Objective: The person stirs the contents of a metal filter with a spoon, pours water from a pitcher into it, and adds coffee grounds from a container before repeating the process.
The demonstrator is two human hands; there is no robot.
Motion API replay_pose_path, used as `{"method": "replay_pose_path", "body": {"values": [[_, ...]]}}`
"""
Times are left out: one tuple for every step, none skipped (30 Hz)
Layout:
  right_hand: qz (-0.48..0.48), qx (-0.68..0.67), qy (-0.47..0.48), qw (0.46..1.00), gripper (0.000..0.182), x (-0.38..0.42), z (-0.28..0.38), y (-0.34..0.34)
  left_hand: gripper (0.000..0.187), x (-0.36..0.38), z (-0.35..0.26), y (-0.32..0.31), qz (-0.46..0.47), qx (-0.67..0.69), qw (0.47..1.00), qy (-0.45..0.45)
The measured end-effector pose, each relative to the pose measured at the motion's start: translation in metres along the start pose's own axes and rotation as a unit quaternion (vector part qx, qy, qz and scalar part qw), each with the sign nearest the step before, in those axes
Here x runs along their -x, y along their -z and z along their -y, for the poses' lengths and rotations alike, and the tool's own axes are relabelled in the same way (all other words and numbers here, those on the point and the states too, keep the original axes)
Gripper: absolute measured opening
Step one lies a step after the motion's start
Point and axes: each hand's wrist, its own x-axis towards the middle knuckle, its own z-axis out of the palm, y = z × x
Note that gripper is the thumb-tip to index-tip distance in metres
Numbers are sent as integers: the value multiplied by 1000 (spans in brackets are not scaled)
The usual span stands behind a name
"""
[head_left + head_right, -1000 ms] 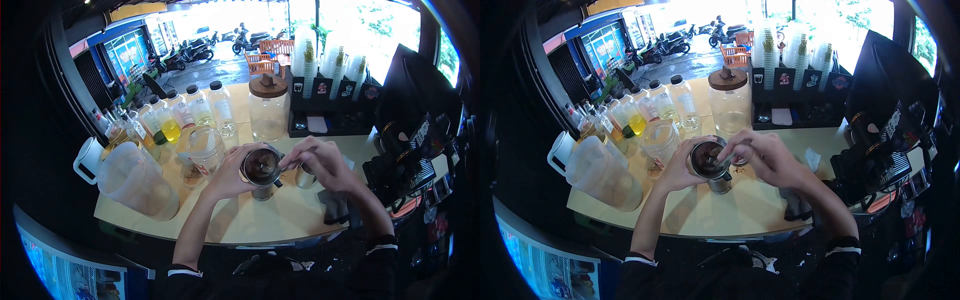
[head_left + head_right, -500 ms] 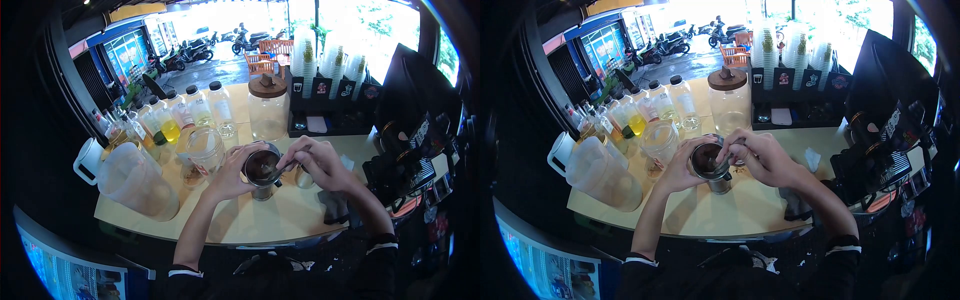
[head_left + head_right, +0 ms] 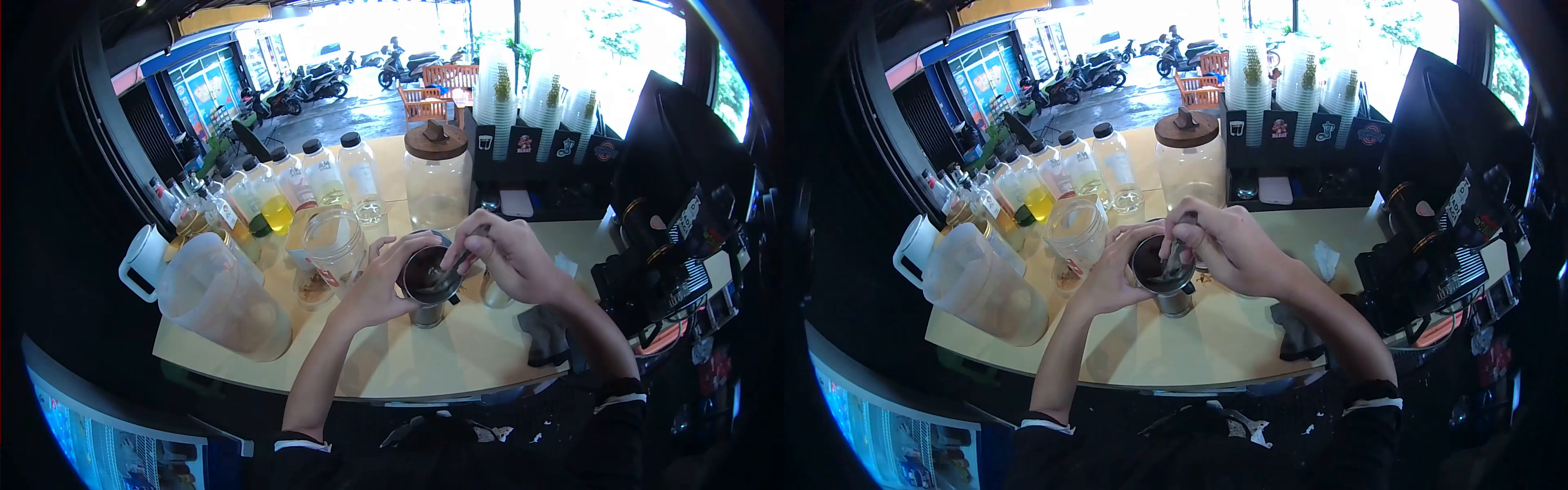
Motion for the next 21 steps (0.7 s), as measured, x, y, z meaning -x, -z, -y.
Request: {"method": "replay_pose_path", "body": {"values": [[-2, 18, 8, 1000, 11, -2, 1, -1, 87, 1, 1, -1, 0, -1, 1000, 2], [-22, 32, 25, 999, 10, -4, -1, 3, 88, 1, 2, -1, -1, -2, 1000, 4], [-22, 32, 26, 999, 10, -5, -1, 3, 88, 2, 2, 0, -1, -2, 1000, 4], [-11, 18, 4, 1000, 10, -6, -2, 4, 87, 2, 2, 1, -1, 0, 1000, 5], [0, 4, -18, 1000, 10, -6, -3, 4, 87, 2, 2, 2, -1, 3, 1000, 5], [22, 1, -13, 1000, 10, -5, -3, -2, 87, 2, 2, 1, -1, 4, 1000, 4], [21, 2, -13, 1000, 10, -6, -2, -2, 86, 2, 1, 1, -4, 0, 1000, 10], [11, 10, -7, 1000, 10, -7, -1, -3, 85, 3, 0, 0, -7, -5, 1000, 15], [0, 18, -1, 1000, 11, -7, 0, -4, 85, 3, 0, 1, -6, -6, 1000, 16], [0, 18, -1, 1000, 11, -7, 0, -4, 84, 3, 0, 2, -15, -2, 1000, 13], [-10, -7, -15, 1000, 12, -7, -1, -4, 84, 2, 0, 2, -24, 3, 1000, 9], [-20, -31, -28, 999, 13, -6, -2, -3, 84, 2, 0, 3, -26, 3, 1000, 10], [-29, -56, -41, 997, 14, -7, -3, -4, 84, 2, 0, 5, -26, 1, 1000, 6], [-8, -23, -17, 1000, 14, -4, -4, -8, 83, 2, 0, 6, -25, 0, 1000, 1], [-8, -22, -17, 1000, 14, -4, -4, -8, 83, 1, 0, 5, -24, 1, 1000, 0], [-28, -33, -11, 999, 13, -5, -3, -8, 83, 2, -1, 3, -24, 0, 1000, 6], [-48, -44, -5, 998, 13, -6, -3, -7, 83, 3, -1, 3, -23, -1, 1000, 11], [-64, -24, 4, 998, 12, -8, -8, -1, 83, 3, -1, 2, -22, -1, 1000, 11], [-64, -24, 4, 998, 12, -7, -6, -2, 83, 3, -1, 2, -23, -5, 1000, 10], [-44, -27, -15, 999, 11, -5, -3, -5, 82, 3, 0, 3, -24, -10, 1000, 9], [-24, -30, -34, 999, 11, -3, -1, -7, 82, 2, 0, 3, -25, -10, 1000, 9]]}}
